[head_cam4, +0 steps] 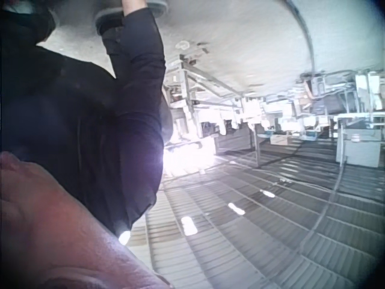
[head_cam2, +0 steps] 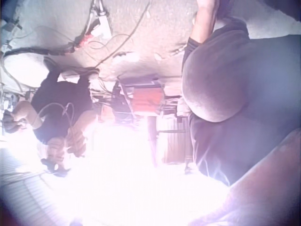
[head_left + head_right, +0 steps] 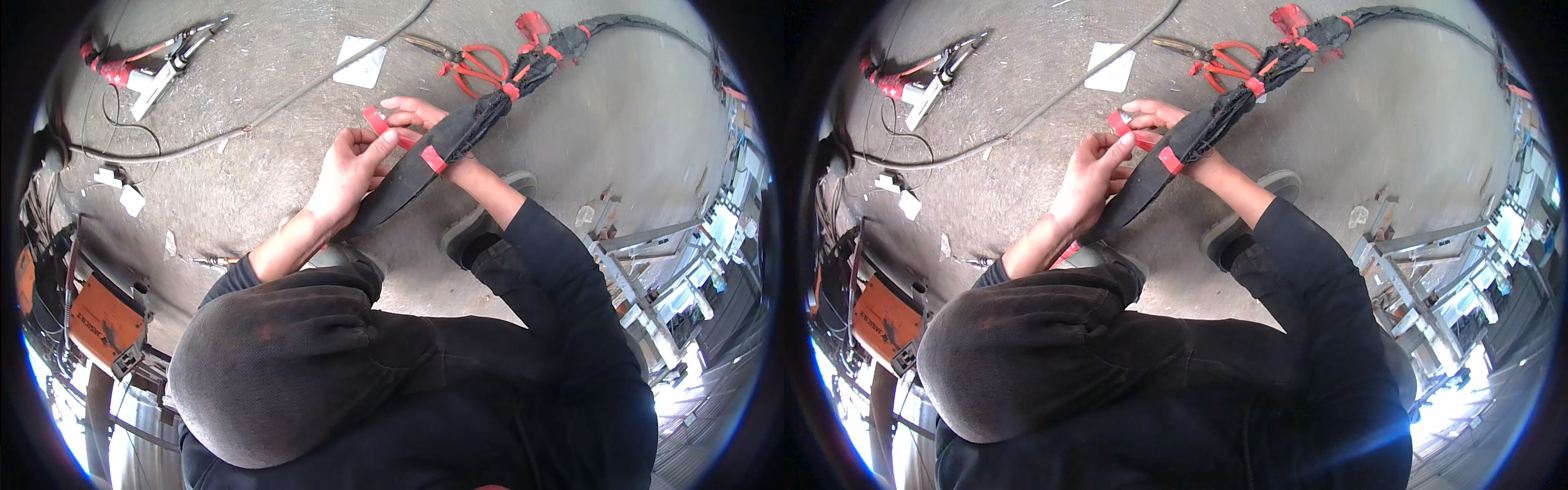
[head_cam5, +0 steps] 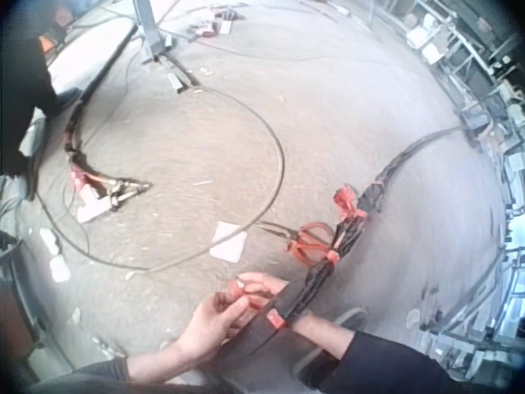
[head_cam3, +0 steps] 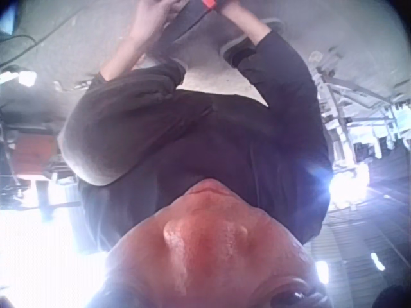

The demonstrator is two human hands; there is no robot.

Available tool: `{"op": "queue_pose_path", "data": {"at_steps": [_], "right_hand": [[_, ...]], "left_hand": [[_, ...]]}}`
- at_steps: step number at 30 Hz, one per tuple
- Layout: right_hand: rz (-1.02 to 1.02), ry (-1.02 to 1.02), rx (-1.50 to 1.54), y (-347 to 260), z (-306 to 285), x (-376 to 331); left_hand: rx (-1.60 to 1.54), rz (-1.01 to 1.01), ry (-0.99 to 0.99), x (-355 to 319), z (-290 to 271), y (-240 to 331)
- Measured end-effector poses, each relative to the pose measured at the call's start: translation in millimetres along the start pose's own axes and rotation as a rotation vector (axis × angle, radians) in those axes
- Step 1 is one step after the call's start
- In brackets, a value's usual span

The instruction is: The person sits on the floor and wraps a thick black cable with red tape. They use a marker to label the cable and handle a welding torch and scissors during the process.

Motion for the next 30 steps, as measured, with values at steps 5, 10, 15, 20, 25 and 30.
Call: {"op": "queue_pose_path", "data": {"at_steps": [5,10,15,20,25,30], "right_hand": [[-0.021,-0.019,-0.072,11,-8,3],[0.055,0.043,0.138,34,-28,-1],[-0.081,0.025,0.119,24,-23,1],[0.258,0.011,-0.426,-20,-17,-47],[0.187,0.033,-0.646,-103,-23,-45],[0.135,-0.029,-0.675,-87,15,40]], "left_hand": [[-0.216,-0.056,-0.06,36,10,-28],[-0.227,-0.026,0.06,44,11,-26],[-0.406,0.107,0.076,43,11,-8],[-0.41,0.196,0.033,50,14,-7],[-0.28,0.301,0.114,53,11,-12],[0.082,0.503,0.255,43,9,9]]}}
Point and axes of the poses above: each hand's wrist, its own x-axis towards the middle knuckle, its own z-axis out of the palm, y = z × x, the point moved 9 cm from there along x, towards the middle knuckle, and after that the axes turned 15 degrees about x, right-handed, at the moved point
